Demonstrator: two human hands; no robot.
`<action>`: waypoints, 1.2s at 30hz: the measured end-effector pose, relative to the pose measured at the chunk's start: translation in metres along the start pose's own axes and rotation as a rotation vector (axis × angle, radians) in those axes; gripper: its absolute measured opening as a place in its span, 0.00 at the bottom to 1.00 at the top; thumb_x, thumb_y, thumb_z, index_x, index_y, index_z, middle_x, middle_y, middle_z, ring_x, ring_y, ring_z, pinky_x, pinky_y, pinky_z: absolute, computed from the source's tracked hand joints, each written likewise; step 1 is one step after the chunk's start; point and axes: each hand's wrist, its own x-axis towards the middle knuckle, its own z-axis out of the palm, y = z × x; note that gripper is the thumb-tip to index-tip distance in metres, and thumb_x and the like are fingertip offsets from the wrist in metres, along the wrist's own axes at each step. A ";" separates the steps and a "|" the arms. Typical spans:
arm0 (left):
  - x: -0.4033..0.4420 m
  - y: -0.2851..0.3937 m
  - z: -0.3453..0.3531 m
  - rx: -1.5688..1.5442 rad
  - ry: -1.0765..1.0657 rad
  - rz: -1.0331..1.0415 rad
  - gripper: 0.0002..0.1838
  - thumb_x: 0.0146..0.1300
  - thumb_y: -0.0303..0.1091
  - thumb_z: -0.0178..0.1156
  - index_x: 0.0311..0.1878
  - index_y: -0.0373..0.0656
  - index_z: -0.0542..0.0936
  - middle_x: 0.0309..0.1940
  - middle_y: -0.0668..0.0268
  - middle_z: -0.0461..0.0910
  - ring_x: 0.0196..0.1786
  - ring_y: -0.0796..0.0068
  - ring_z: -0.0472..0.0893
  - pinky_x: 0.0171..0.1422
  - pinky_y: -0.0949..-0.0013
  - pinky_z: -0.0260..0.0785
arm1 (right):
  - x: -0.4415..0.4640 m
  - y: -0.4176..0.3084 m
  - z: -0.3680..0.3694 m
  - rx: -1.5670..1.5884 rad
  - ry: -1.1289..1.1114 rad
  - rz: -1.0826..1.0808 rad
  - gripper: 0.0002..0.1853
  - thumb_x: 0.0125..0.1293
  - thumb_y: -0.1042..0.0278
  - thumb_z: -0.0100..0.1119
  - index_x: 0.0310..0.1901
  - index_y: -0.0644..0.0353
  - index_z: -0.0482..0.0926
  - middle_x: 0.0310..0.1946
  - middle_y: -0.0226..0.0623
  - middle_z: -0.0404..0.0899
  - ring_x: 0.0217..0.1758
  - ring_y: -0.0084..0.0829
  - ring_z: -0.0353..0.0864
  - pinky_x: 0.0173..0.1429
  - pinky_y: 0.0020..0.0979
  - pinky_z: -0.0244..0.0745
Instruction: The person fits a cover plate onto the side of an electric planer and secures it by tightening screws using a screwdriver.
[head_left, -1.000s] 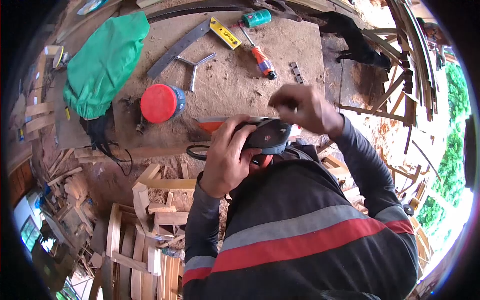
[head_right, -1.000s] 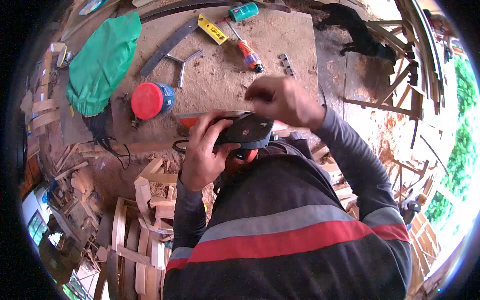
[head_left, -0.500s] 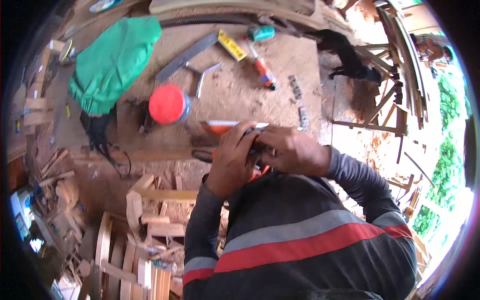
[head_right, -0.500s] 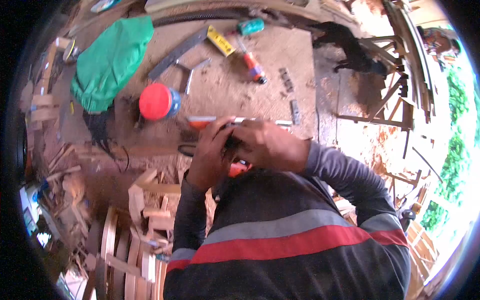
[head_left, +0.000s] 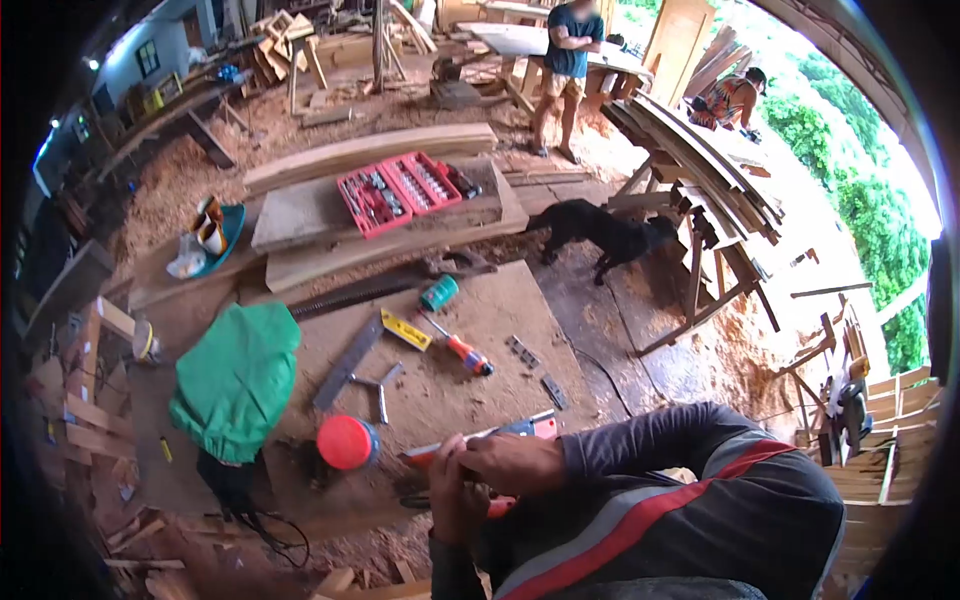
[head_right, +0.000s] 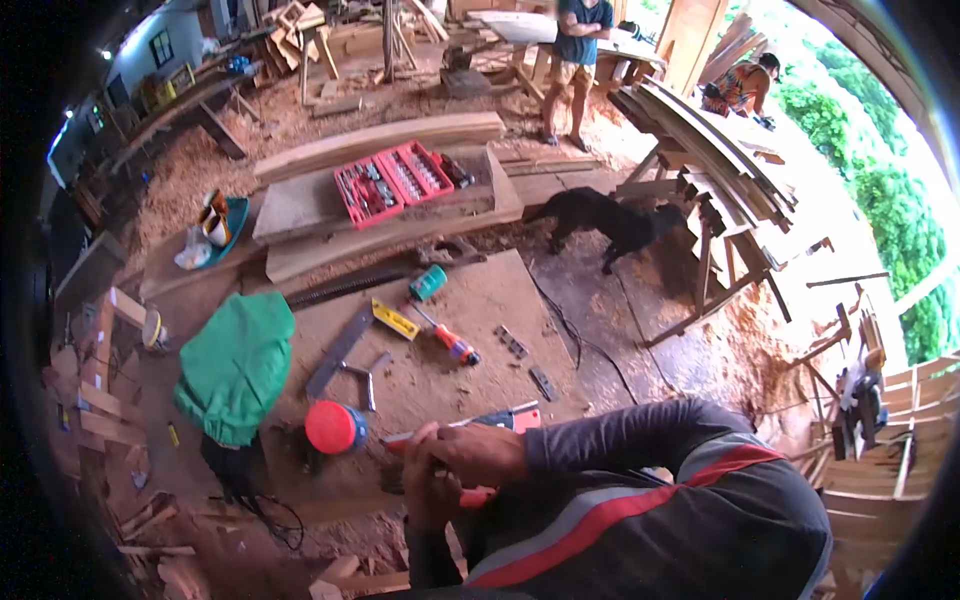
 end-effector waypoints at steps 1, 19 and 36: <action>-0.001 0.000 0.000 0.000 0.000 -0.021 0.29 0.56 0.26 0.65 0.64 0.32 0.76 0.66 0.44 0.76 0.68 0.40 0.77 0.74 0.48 0.70 | -0.003 0.005 0.002 0.089 0.054 -0.122 0.15 0.64 0.75 0.62 0.51 0.70 0.75 0.44 0.56 0.81 0.47 0.56 0.86 0.49 0.48 0.82; 0.002 0.021 0.002 0.133 -0.012 -0.042 0.26 0.61 0.33 0.73 0.60 0.32 0.79 0.64 0.43 0.78 0.65 0.39 0.80 0.70 0.47 0.74 | 0.002 0.046 0.009 0.148 0.192 -0.310 0.11 0.59 0.70 0.65 0.44 0.62 0.84 0.39 0.53 0.85 0.46 0.55 0.86 0.48 0.49 0.81; 0.016 0.020 0.008 0.183 0.058 -0.016 0.28 0.59 0.31 0.77 0.64 0.38 0.81 0.64 0.52 0.81 0.66 0.46 0.81 0.70 0.51 0.74 | 0.023 0.185 -0.049 -0.082 0.538 0.316 0.28 0.67 0.43 0.71 0.48 0.65 0.85 0.38 0.62 0.87 0.45 0.58 0.90 0.50 0.51 0.83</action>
